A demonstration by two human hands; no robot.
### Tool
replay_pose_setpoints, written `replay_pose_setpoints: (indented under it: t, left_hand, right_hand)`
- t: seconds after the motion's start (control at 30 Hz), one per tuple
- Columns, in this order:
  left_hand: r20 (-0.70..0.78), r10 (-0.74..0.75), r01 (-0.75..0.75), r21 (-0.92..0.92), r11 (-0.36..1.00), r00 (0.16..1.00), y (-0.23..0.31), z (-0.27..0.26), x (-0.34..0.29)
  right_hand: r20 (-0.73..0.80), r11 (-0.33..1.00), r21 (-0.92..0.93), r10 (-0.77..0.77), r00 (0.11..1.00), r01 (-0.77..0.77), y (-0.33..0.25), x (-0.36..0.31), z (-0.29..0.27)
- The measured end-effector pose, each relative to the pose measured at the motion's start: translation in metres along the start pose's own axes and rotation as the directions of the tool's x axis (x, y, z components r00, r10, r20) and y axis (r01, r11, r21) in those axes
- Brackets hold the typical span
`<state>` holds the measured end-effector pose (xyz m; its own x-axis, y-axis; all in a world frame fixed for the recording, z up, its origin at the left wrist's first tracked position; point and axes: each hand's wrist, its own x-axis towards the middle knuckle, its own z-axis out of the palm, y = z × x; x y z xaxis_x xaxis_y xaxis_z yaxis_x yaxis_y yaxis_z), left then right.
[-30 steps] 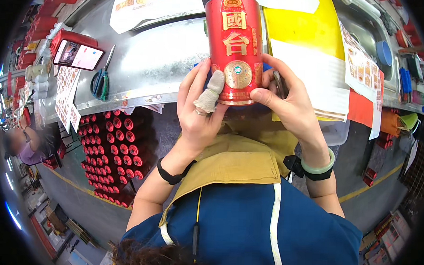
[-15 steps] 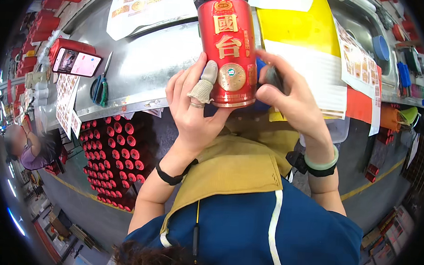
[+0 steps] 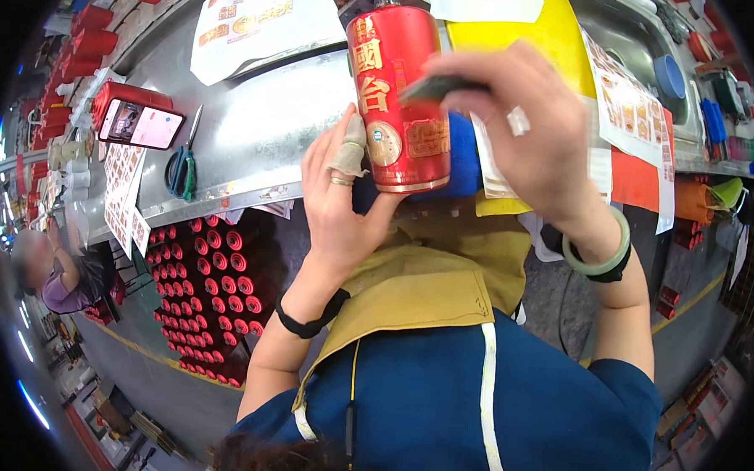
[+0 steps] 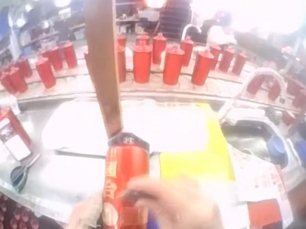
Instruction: Apply adhesive labels and seals to red cylindrical containers at an industrial workbench.
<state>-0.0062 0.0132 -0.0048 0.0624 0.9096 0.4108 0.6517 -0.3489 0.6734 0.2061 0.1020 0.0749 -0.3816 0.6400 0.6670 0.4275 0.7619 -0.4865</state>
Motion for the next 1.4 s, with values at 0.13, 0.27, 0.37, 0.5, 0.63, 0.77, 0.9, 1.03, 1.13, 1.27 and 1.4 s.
replay_pose_setpoints:
  t: [0.13,0.27,0.37,0.5,0.63,0.77,0.9,1.03,1.13,1.27,1.4]
  left_hand:
    - [-0.012,0.142,-0.137,0.188,0.973,0.99,0.022,-0.004,0.017]
    - [0.021,0.239,-0.234,0.289,0.928,0.971,0.019,0.001,0.017]
    - [-0.024,0.306,-0.289,0.269,0.919,0.952,0.015,0.004,0.008]
    - [-0.178,0.14,-0.111,0.166,0.98,0.974,0.025,0.008,0.01]
    - [-0.146,-0.047,0.051,0.024,0.998,0.988,0.015,0.013,0.011]
    - [-0.129,-0.025,0.028,0.02,0.999,0.991,0.017,0.006,0.008]
    - [-0.088,-0.024,0.028,0.045,0.999,0.996,0.012,0.008,0.005]
    - [-0.092,0.005,-0.001,0.044,0.999,0.996,0.015,0.002,0.005]
    - [-0.079,0.031,-0.028,0.042,0.999,0.996,0.01,0.002,0.005]
    - [-0.058,0.004,-0.004,0.007,1.0,0.998,0.004,0.004,0.005]
    - [-0.071,0.002,-0.003,-0.011,1.0,0.997,0.0,0.001,0.002]
  right_hand:
    - [-0.15,0.996,-0.016,0.088,0.985,-0.091,0.003,0.013,-0.021]
    - [-0.095,0.991,-0.054,0.113,0.989,-0.119,0.001,0.009,-0.025]
    - [-0.123,0.992,-0.078,0.093,0.988,-0.103,0.003,0.006,-0.023]
    - [0.041,0.981,-0.151,-0.12,0.992,0.125,0.005,-0.013,0.002]
    - [0.224,0.981,0.092,-0.185,0.957,0.168,-0.023,-0.03,0.014]
    - [-0.047,0.934,-0.311,-0.2,0.979,0.176,0.026,0.001,0.013]
    - [0.086,0.964,-0.023,-0.263,0.961,0.266,-0.019,-0.029,0.023]
    - [0.03,0.982,-0.147,-0.117,0.993,0.12,0.009,-0.008,0.019]
    - [0.007,0.955,-0.233,-0.188,0.982,0.184,0.016,-0.013,0.024]
    - [0.142,0.983,-0.057,-0.165,0.976,0.174,-0.022,-0.027,0.021]
    - [-0.001,0.911,-0.363,-0.213,0.977,0.198,0.028,0.002,0.01]
